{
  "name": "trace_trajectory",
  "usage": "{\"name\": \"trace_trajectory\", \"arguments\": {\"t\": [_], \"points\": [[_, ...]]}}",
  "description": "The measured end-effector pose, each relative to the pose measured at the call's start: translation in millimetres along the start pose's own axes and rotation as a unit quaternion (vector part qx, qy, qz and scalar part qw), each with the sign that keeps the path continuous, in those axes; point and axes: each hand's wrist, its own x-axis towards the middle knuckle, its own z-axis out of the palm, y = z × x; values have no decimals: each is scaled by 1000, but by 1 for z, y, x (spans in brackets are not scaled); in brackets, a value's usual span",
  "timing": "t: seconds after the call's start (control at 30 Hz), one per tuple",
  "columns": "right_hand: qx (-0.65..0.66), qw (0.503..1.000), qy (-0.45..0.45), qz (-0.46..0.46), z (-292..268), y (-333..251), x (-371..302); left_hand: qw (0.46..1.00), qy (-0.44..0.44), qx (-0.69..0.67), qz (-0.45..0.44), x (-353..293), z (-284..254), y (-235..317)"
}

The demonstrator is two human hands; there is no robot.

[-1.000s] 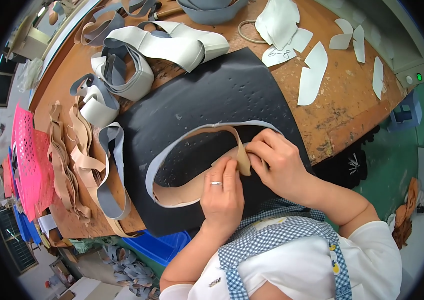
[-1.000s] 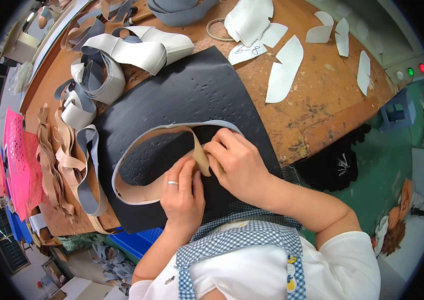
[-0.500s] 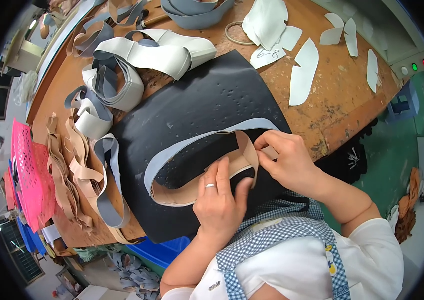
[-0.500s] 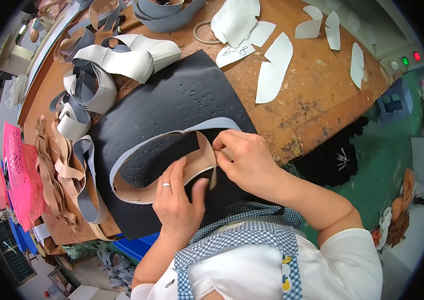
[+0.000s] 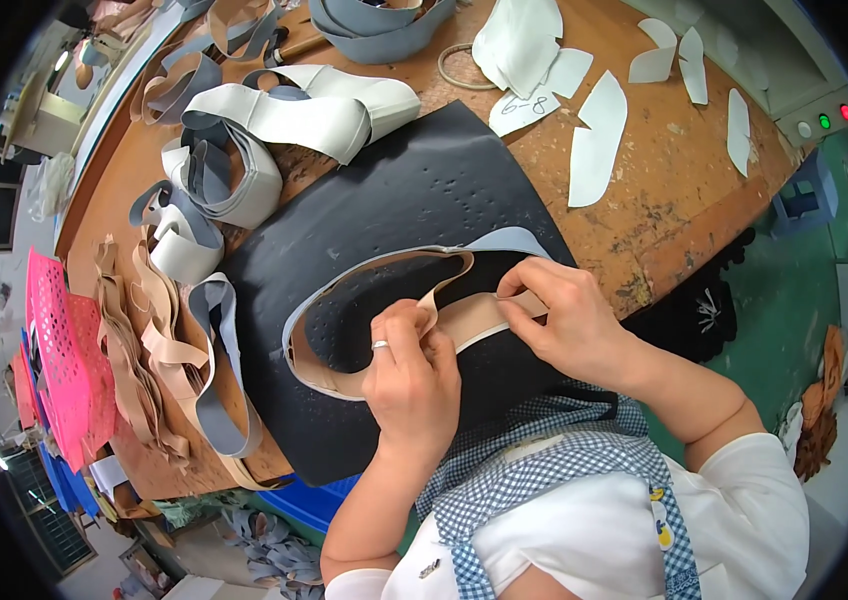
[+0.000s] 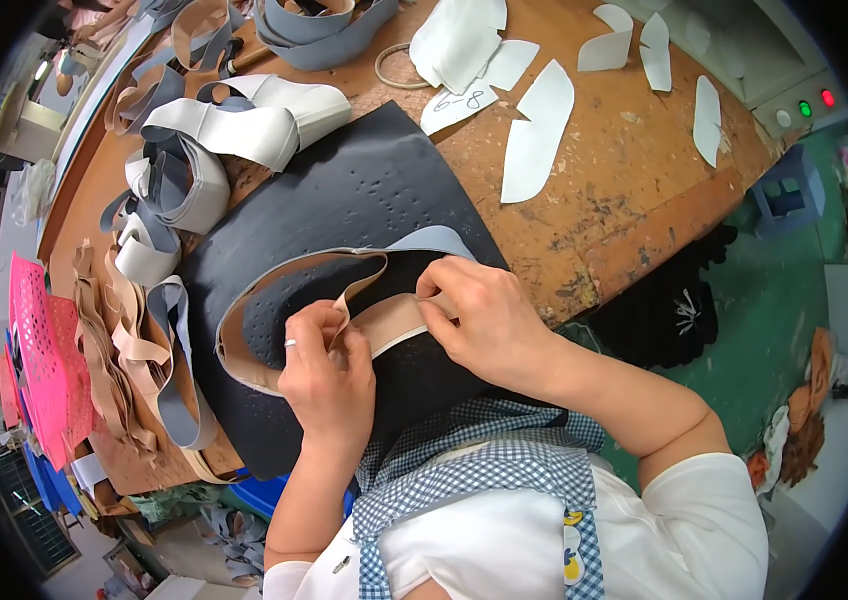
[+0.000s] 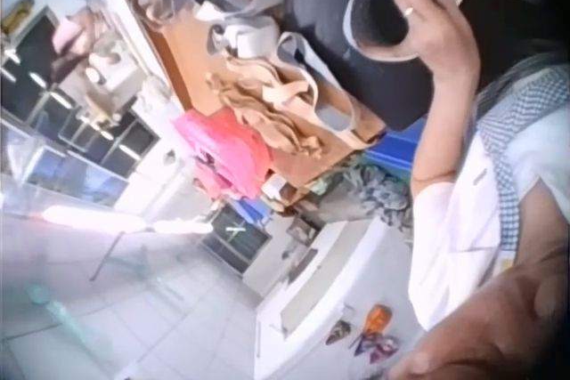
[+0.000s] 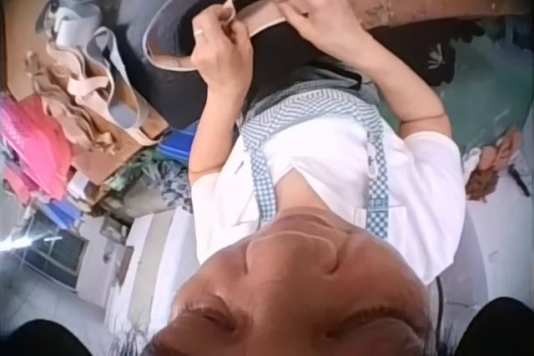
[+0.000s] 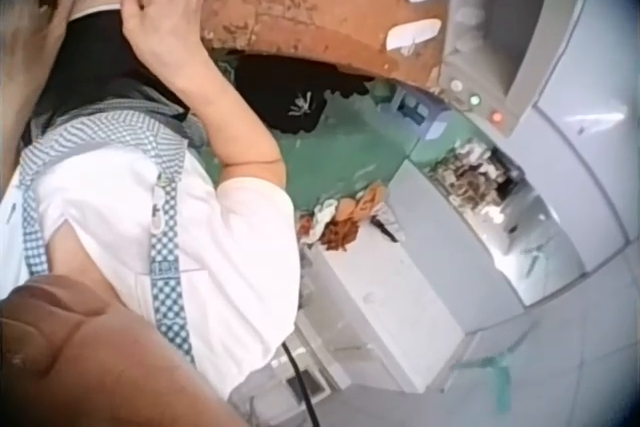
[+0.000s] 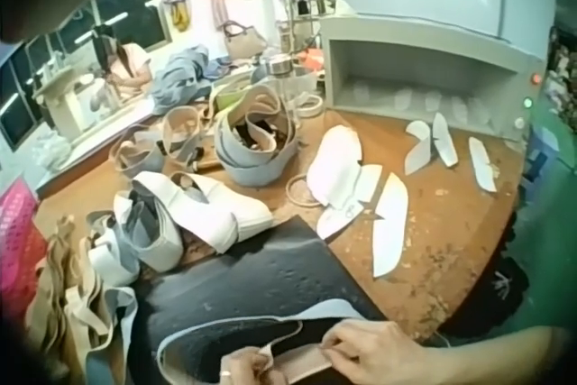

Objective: The worker is manually attaching lining and foam reinforcement pieces to the leather uppers of shoes.

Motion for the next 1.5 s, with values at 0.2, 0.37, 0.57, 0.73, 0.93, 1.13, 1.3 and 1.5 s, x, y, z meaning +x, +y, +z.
{"name": "trace_trajectory", "arguments": {"t": [0.2,0.37,0.57,0.73,0.93,1.13,1.3,1.5], "points": [[13,999,-34,9,-5,-5,2,997,31,47,61,4,4,0],[12,999,-29,-21,-6,-3,-1,943,-24,53,329,13,3,6],[70,996,-58,-14,-6,1,-6,915,-191,31,355,42,-13,-3],[104,992,-60,-27,-9,1,-6,887,-255,197,332,52,-42,-9],[-17,995,-26,-100,-1,-9,-2,837,-253,371,313,32,-50,-13],[-37,984,-15,-173,7,-5,15,911,-235,208,268,20,-38,-14],[24,994,-15,-103,18,-7,16,970,-219,-83,67,26,-22,-17],[39,997,-14,-70,23,-6,9,956,-269,-115,18,33,-22,-27]]}}
